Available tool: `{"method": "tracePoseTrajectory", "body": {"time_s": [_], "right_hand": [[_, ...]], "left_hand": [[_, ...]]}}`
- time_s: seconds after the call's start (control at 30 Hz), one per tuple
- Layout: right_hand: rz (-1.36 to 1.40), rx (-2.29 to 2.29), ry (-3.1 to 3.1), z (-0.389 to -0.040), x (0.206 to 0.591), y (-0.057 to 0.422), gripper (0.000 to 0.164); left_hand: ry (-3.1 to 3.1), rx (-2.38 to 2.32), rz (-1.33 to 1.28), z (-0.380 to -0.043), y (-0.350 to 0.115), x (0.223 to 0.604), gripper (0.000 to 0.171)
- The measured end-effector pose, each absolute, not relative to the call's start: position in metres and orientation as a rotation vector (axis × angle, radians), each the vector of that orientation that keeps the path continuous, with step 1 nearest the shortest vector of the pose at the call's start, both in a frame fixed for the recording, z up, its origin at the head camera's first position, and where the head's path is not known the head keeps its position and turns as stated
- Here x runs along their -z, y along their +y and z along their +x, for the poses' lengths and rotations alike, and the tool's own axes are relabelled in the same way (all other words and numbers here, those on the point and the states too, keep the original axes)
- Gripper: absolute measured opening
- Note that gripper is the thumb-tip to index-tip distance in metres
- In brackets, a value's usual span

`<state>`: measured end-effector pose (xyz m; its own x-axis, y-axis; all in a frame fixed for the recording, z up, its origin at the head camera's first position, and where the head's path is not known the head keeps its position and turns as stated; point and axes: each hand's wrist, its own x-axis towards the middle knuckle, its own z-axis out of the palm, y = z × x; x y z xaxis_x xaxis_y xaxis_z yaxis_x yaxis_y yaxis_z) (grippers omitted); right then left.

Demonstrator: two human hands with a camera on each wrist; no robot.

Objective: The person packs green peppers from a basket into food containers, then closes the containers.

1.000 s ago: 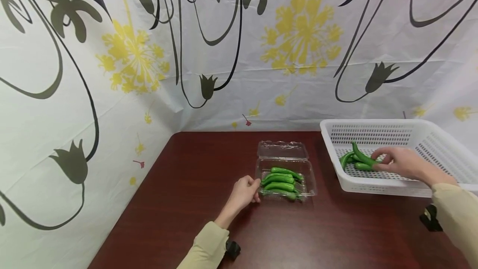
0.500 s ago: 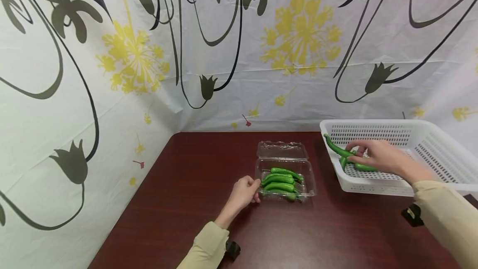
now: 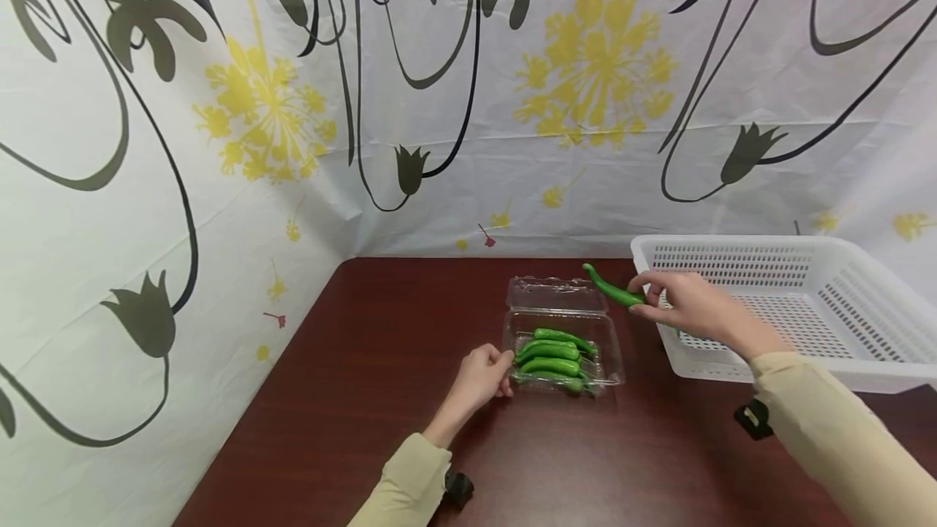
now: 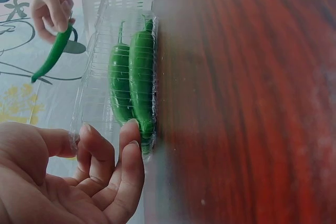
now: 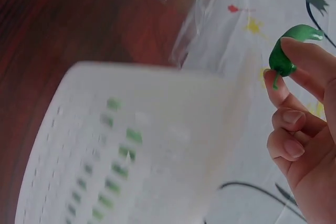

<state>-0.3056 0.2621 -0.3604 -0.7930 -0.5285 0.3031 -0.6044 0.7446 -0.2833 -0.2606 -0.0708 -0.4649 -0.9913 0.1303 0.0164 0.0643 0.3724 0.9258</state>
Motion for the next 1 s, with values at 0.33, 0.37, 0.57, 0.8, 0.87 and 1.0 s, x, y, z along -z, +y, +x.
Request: {"method": "tracePoseTrajectory", "body": {"time_s": [0.33,0.37,0.57,0.8,0.87,1.0], "right_hand": [[0.965,-0.530,-2.698,-0.311,0.379,0.218,0.020],[0.970,-0.524,-2.698,-0.312,0.381,0.214,0.020],[0.941,-0.500,-2.754,-0.314,0.398,0.197,0.020],[0.853,-0.395,-2.768,-0.316,0.418,0.189,0.022],[0.854,-0.377,-2.746,-0.317,0.422,0.188,0.023],[0.862,-0.389,-2.731,-0.317,0.429,0.188,0.025]], "left_hand": [[2.541,-1.714,0.176,-0.260,-0.072,0.465,0.027],[2.542,-1.714,0.178,-0.259,-0.072,0.465,0.027],[2.547,-1.714,0.190,-0.260,-0.072,0.465,0.028],[2.551,-1.715,0.173,-0.259,-0.071,0.464,0.027],[2.551,-1.712,0.174,-0.259,-0.072,0.464,0.027],[2.552,-1.704,0.181,-0.259,-0.073,0.464,0.027]]}}
